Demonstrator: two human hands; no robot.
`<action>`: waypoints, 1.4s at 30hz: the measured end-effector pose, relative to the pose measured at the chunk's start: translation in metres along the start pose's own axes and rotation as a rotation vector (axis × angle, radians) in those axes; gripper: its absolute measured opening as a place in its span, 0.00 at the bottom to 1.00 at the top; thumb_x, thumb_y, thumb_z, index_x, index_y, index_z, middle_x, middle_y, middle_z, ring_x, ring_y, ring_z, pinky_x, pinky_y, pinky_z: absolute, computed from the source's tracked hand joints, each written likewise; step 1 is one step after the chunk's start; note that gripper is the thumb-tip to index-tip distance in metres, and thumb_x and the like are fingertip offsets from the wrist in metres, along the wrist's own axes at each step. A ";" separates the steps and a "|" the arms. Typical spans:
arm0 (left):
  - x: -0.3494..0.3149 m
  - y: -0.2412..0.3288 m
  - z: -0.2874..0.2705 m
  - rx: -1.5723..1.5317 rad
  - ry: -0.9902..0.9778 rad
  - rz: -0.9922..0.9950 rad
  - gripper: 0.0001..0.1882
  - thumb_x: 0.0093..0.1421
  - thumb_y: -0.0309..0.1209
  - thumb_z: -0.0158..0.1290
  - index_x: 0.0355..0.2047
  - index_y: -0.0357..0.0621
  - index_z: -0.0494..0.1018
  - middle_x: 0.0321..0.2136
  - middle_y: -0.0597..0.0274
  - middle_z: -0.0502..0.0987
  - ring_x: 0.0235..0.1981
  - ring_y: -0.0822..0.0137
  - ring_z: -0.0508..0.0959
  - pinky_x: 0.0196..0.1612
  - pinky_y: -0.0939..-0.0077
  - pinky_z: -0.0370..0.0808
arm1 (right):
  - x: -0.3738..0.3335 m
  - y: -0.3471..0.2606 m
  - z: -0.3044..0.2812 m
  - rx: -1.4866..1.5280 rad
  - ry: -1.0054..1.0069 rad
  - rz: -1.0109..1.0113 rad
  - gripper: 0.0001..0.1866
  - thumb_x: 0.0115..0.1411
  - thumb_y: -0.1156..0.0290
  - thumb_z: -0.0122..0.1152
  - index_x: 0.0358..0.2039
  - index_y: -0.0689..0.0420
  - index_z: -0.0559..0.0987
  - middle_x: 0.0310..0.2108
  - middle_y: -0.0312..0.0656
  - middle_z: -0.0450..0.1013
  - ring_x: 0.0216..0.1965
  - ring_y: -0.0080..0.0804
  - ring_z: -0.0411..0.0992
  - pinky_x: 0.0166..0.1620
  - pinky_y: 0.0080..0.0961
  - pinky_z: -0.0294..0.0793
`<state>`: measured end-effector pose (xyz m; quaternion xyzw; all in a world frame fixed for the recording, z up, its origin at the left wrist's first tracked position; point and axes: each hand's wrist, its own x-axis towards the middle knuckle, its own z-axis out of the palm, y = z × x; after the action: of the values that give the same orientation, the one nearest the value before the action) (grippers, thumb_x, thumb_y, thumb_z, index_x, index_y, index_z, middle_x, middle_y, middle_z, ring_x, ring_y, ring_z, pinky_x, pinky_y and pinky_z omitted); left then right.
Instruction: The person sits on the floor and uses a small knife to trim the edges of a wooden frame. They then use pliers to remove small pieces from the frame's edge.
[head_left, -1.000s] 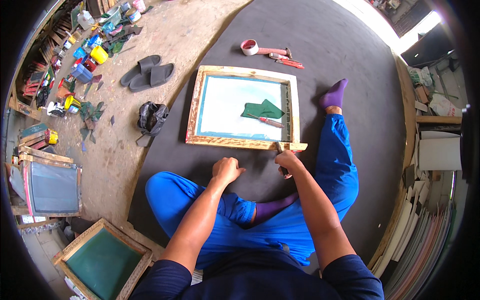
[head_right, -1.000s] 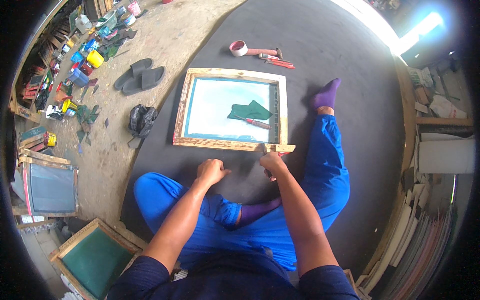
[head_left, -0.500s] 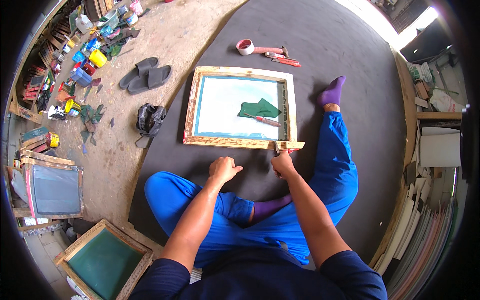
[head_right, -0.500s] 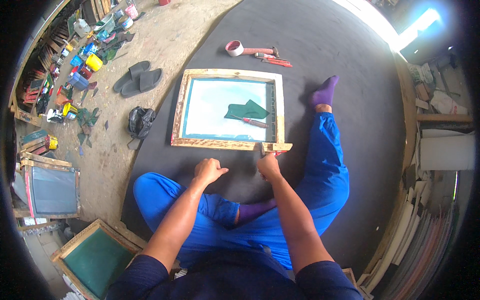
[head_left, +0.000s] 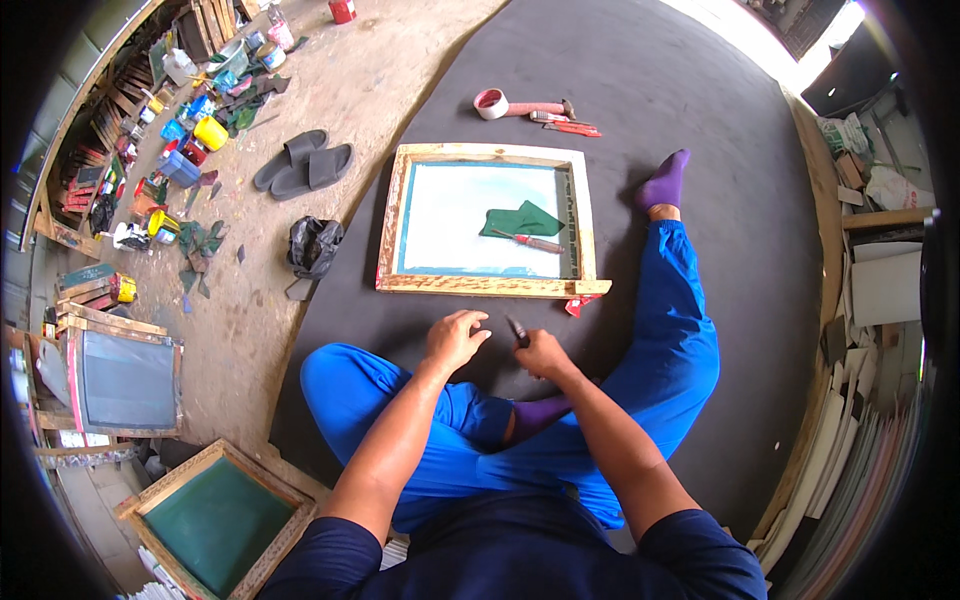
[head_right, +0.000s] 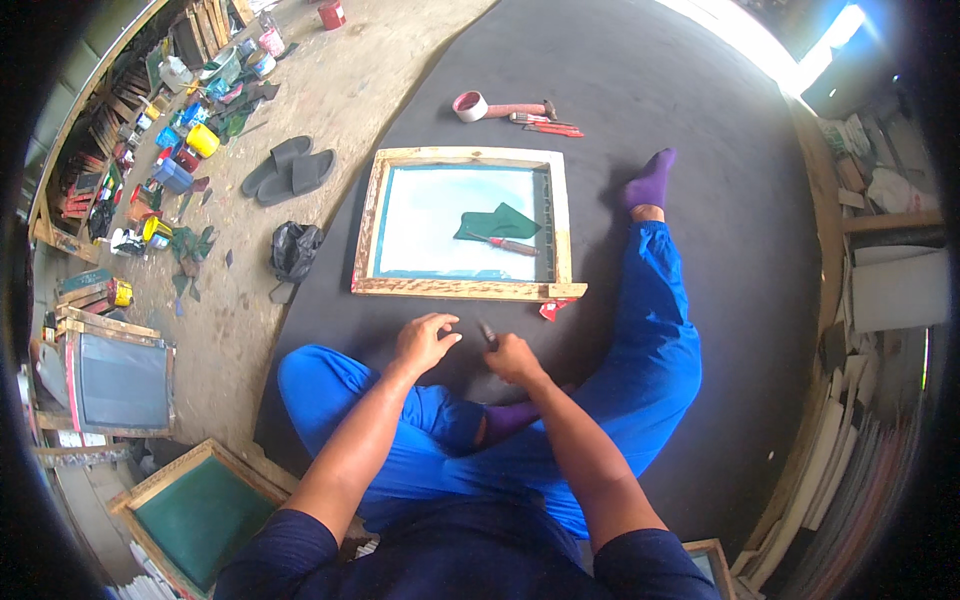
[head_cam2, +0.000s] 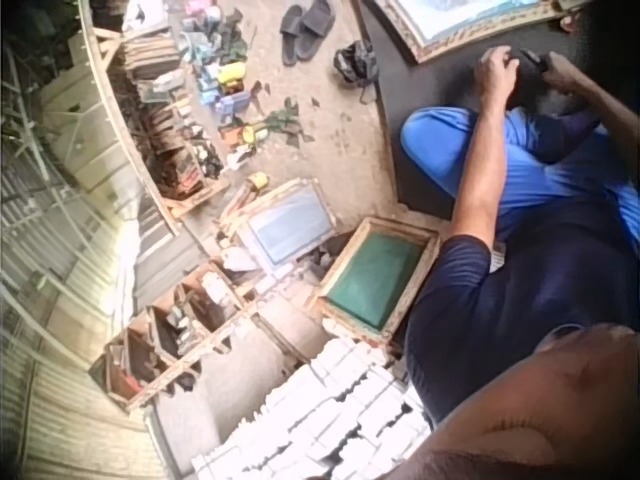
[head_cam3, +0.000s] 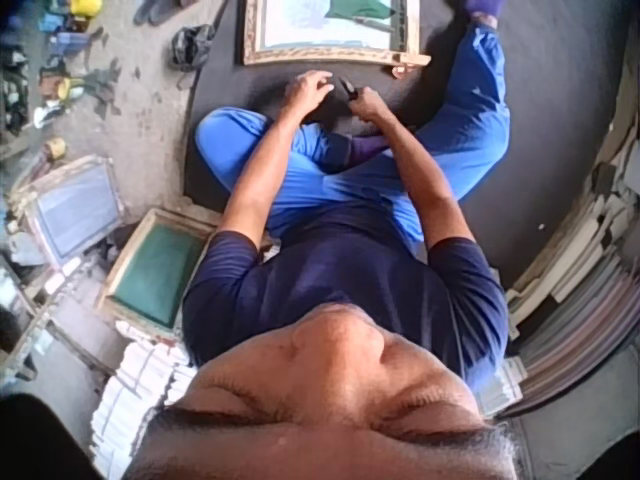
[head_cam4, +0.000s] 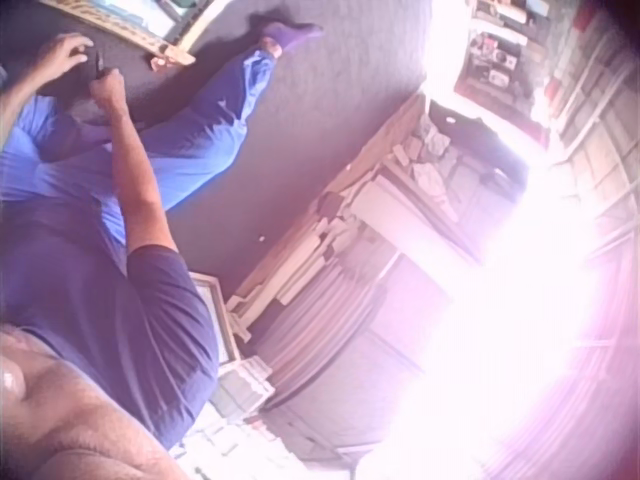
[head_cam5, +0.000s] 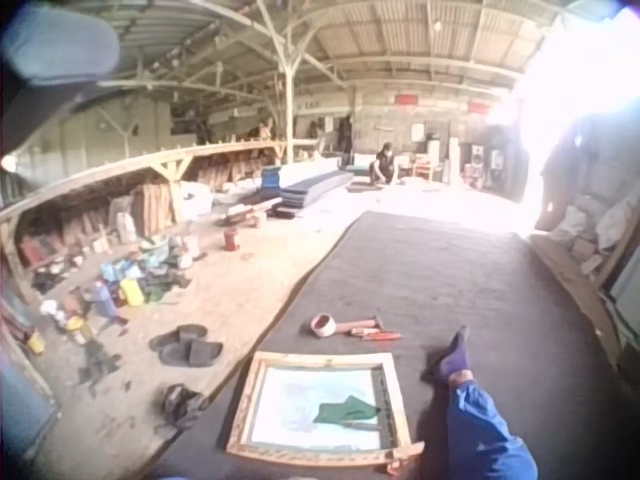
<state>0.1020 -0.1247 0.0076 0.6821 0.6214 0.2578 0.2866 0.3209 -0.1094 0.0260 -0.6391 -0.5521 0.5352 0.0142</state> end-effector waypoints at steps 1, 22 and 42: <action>0.002 0.003 0.003 0.000 0.005 0.025 0.11 0.58 0.37 0.66 0.41 0.51 0.84 0.35 0.63 0.85 0.38 0.56 0.85 0.40 0.59 0.82 | 0.006 0.014 0.010 -0.019 0.005 -0.093 0.14 0.61 0.66 0.59 0.40 0.63 0.83 0.20 0.45 0.78 0.17 0.34 0.77 0.22 0.34 0.78; -0.001 -0.013 -0.005 0.317 -0.259 -0.285 0.11 0.56 0.42 0.68 0.27 0.50 0.87 0.29 0.48 0.85 0.36 0.50 0.87 0.42 0.57 0.82 | 0.030 0.019 -0.016 0.284 -0.069 0.130 0.13 0.64 0.70 0.64 0.40 0.68 0.75 0.28 0.47 0.77 0.24 0.37 0.79 0.19 0.37 0.76; 0.009 0.001 -0.009 0.292 -0.306 -0.340 0.16 0.53 0.50 0.70 0.30 0.52 0.87 0.30 0.55 0.87 0.36 0.53 0.87 0.42 0.56 0.82 | 0.048 -0.014 -0.070 0.113 0.006 0.335 0.11 0.61 0.73 0.56 0.39 0.69 0.75 0.23 0.51 0.73 0.19 0.44 0.77 0.19 0.49 0.77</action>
<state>0.0967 -0.1151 0.0146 0.6329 0.7072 0.0076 0.3150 0.3515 -0.0300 0.0322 -0.7220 -0.4067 0.5584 -0.0376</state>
